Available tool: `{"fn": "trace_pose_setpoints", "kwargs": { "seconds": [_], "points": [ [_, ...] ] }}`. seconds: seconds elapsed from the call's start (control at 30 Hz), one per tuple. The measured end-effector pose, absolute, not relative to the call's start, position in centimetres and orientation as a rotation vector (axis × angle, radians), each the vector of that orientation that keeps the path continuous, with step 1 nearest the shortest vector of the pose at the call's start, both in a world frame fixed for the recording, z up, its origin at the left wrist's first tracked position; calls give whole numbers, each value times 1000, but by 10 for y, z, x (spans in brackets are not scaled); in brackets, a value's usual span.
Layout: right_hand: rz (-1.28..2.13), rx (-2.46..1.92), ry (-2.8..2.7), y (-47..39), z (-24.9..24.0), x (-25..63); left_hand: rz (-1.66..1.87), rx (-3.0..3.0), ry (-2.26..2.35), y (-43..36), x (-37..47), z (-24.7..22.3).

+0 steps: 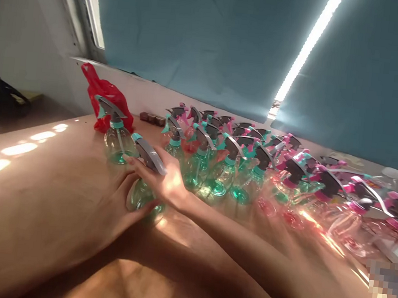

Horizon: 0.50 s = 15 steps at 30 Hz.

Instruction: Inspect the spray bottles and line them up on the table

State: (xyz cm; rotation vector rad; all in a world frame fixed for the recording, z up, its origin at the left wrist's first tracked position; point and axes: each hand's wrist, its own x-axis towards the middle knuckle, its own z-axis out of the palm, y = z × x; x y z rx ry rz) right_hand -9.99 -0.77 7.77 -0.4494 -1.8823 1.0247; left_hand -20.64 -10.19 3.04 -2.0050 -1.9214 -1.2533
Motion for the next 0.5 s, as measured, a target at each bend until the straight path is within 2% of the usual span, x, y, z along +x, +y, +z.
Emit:
{"fn": "trace_pose_setpoints", "kwargs": {
  "seconds": [0.23,0.33,0.5],
  "points": [
    [894,-496,-2286,18,118,-89,-1029,-1844,-1983,-86,-263,44],
    [656,-507,-2221,25,140,-77,-878,-1828,-2025,-74,-275,53],
    [48,-703,-2199,49,165,-75,-776,-1819,-1981,-53,-281,59]
  ]
}}
